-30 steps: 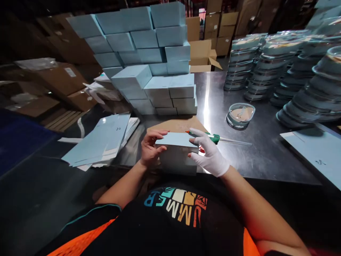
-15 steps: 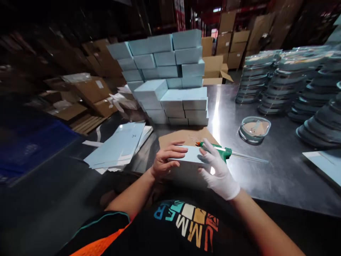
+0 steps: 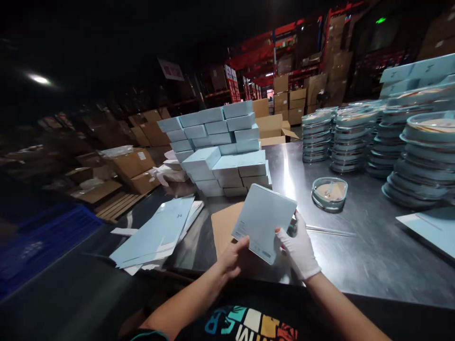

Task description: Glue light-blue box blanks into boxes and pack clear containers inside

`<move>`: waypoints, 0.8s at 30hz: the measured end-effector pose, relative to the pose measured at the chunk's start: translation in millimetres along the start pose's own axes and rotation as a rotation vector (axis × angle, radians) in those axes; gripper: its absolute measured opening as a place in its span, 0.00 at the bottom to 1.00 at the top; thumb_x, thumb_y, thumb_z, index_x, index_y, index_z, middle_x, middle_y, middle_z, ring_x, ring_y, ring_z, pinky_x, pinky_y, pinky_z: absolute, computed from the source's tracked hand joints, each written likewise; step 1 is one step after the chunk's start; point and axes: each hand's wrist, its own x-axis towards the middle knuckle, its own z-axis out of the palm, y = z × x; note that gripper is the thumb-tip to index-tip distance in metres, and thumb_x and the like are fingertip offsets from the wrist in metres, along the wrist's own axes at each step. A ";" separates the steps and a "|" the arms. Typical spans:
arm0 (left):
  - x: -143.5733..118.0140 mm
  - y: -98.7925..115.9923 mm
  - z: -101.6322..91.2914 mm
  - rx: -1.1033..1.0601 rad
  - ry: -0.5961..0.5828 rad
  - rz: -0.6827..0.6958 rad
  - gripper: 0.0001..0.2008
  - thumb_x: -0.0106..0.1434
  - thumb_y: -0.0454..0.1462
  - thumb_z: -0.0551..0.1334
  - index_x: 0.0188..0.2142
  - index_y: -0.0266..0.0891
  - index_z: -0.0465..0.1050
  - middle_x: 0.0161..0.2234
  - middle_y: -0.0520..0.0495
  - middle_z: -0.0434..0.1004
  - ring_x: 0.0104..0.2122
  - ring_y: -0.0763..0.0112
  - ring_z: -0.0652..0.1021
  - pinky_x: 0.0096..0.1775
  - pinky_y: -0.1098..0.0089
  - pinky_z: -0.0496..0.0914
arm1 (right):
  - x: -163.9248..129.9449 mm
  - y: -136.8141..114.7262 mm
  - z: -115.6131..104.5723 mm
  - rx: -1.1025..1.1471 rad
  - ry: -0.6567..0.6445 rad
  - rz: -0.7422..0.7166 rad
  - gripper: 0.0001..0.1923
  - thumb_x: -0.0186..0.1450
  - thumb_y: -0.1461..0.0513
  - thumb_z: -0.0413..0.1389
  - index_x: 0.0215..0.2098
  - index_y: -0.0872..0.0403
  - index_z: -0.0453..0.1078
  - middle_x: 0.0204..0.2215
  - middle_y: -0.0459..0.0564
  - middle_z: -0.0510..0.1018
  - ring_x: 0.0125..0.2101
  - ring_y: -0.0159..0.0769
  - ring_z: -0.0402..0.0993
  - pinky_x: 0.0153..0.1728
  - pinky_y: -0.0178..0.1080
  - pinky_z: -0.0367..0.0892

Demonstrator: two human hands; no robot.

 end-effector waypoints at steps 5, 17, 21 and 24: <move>44.4 76.0 22.8 0.089 0.106 0.164 0.23 0.57 0.55 0.79 0.41 0.43 0.81 0.37 0.43 0.86 0.40 0.49 0.87 0.42 0.53 0.83 | -10.3 27.5 -11.9 -0.158 -0.249 0.021 0.48 0.59 0.42 0.69 0.72 0.51 0.66 0.70 0.67 0.75 0.63 0.59 0.81 0.63 0.60 0.78; 112.9 209.7 -8.1 0.215 0.519 0.363 0.26 0.76 0.52 0.65 0.60 0.34 0.67 0.46 0.35 0.80 0.41 0.63 0.86 0.47 0.64 0.83 | -34.3 93.2 -8.3 -0.269 -0.520 0.062 0.26 0.59 0.52 0.64 0.56 0.44 0.80 0.59 0.57 0.85 0.62 0.58 0.83 0.67 0.57 0.75; 67.1 200.5 -69.2 0.486 0.717 0.419 0.20 0.74 0.44 0.68 0.58 0.39 0.67 0.48 0.37 0.82 0.49 0.60 0.87 0.53 0.61 0.82 | -31.7 90.9 -11.1 -0.401 -0.552 -0.009 0.27 0.61 0.51 0.62 0.57 0.48 0.81 0.59 0.62 0.85 0.61 0.59 0.83 0.68 0.59 0.73; 21.3 226.4 -126.4 0.799 0.952 0.446 0.29 0.65 0.43 0.73 0.60 0.41 0.66 0.61 0.31 0.78 0.66 0.48 0.78 0.64 0.51 0.75 | -30.0 89.6 -11.0 -0.437 -0.547 -0.032 0.26 0.61 0.52 0.61 0.56 0.51 0.82 0.58 0.62 0.85 0.60 0.58 0.83 0.68 0.59 0.73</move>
